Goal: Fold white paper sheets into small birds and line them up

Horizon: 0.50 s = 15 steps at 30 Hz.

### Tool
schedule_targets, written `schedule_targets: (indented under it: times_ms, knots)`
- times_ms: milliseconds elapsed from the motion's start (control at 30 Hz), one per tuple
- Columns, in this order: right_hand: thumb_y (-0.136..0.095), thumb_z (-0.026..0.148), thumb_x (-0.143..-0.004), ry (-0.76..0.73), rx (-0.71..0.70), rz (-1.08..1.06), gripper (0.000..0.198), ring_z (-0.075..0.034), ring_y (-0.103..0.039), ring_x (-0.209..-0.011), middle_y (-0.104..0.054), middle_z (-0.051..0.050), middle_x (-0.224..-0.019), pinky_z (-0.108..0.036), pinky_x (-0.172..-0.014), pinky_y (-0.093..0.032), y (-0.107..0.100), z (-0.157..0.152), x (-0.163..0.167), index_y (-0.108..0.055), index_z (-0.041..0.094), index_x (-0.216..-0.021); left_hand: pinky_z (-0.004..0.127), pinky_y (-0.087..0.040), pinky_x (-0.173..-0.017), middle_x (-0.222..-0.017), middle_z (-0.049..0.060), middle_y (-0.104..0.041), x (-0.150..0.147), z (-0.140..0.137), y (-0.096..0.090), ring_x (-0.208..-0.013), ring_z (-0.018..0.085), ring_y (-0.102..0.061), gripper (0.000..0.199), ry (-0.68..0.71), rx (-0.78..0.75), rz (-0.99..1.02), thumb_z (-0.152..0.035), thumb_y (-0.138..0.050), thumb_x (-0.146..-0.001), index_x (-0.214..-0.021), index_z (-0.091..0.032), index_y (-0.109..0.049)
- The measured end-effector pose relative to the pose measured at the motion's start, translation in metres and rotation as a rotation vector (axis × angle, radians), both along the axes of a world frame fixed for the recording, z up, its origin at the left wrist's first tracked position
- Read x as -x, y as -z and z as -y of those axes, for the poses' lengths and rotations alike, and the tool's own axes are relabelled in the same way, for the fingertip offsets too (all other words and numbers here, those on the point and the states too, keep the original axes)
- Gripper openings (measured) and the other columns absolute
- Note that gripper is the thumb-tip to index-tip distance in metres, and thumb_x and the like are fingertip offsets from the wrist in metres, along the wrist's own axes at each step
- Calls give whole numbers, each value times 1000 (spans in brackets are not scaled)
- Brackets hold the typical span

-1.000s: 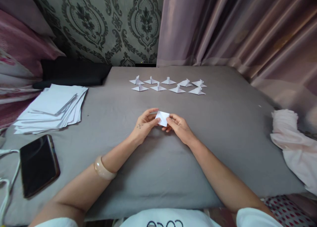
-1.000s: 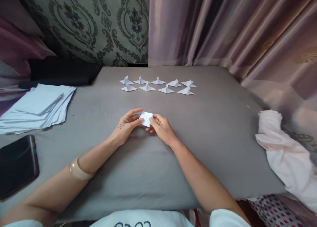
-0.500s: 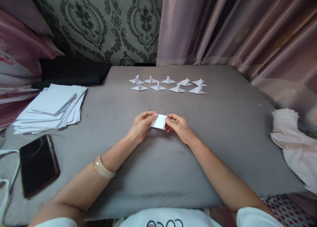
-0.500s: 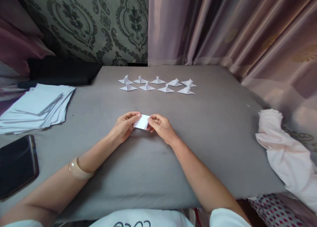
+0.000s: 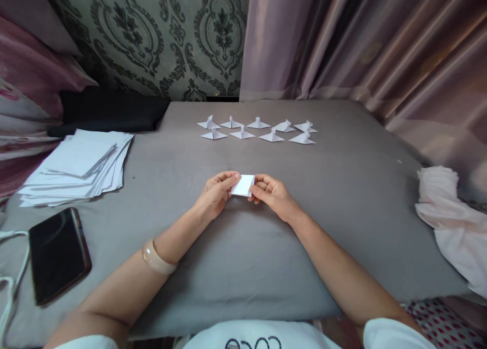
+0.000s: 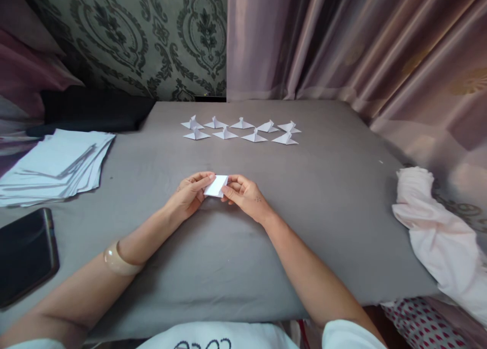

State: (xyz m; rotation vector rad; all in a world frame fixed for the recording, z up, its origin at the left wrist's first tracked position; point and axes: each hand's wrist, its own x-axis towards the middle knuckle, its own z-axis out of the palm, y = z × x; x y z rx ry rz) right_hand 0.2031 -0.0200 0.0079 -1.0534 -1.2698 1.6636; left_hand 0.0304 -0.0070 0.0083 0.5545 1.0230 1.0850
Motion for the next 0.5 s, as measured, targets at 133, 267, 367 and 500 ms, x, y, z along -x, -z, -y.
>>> schedule_targets:
  times_ms: [133,267,367,500]
  knots:
    - [-70,36,-76,17,-20,24,35,-13,-62,-71,-68,-1,-82,-28,-63,-47,1,1,1,-56,22,-105,24,-46,-61,-72,0,-65,0,1,1,-63,12,-60,35,-7,-28,-14,-28,-84,-61,-88,-15,-65]
    - [-70,31,-73,121,-105,87,41,-14,-62,-75,-67,-1,-91,-29,-69,-49,8,0,2,-54,25,-111,23,-44,-63,-76,1,-67,-3,6,0,-66,12,-59,32,21,-134,-144,-36,-78,-69,-92,-16,-67]
    - [-69,36,-75,189,-183,179,30,-15,-62,-77,-67,-3,-96,-30,-71,-49,14,-2,1,-61,23,-101,25,-45,-73,-88,6,-70,-6,11,-5,-79,16,-62,38,119,-244,-262,-43,-73,-74,-99,-15,-69]
    - [-68,44,-76,233,-158,203,27,-15,-60,-71,-66,-3,-82,-30,-67,-48,17,-5,-1,-63,21,-88,30,-46,-82,-104,11,-70,-8,16,-12,-93,22,-63,49,296,-298,-295,-41,-77,-70,-110,-15,-66]
